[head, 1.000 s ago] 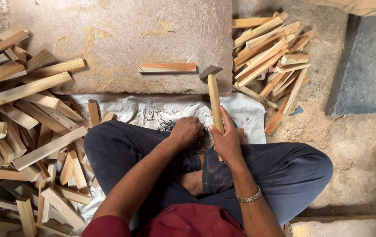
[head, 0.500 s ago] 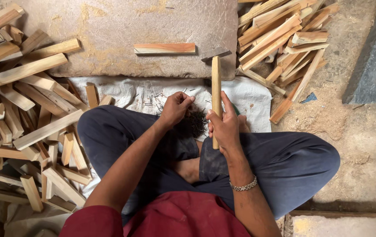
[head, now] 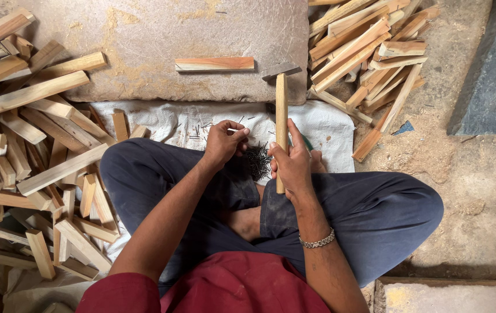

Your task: The person sits on the floor and repeatedly hammers nails into small wooden planks using a hammer. They pick up a plank, place a nail, hammer it in, and then move the finished piece aside.

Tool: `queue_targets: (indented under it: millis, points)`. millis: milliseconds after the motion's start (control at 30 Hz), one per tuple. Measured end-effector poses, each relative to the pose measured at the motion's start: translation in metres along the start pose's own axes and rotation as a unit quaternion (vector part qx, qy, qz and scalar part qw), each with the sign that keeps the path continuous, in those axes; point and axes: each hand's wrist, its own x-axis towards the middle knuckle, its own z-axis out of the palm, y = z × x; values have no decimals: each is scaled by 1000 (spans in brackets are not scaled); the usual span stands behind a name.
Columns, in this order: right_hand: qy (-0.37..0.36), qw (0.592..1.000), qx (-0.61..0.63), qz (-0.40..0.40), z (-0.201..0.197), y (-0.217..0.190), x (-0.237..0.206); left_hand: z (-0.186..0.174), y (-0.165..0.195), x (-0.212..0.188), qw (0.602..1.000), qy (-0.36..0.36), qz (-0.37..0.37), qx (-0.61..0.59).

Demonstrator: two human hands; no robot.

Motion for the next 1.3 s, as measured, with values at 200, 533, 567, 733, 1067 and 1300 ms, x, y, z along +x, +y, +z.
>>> queue_targets:
  millis: [200,533,567,733,1067,1300]
  points:
    - [-1,1000,5,7,1,-3,-1,-6,1,-6,993,-43,3,-113]
    - [8,999,41,20,5,-6,-3,-18,34,32,989,2,147,32]
    - [9,999,41,21,5,-6,-3,-18,44,44,976,34,188,102]
    - [9,999,44,26,6,-9,-3,-19,88,101,880,130,371,268]
    - [-1,997,62,35,5,-9,-1,-16,84,133,859,149,393,291]
    - [4,997,66,33,8,-9,2,-18,78,136,847,157,419,288]
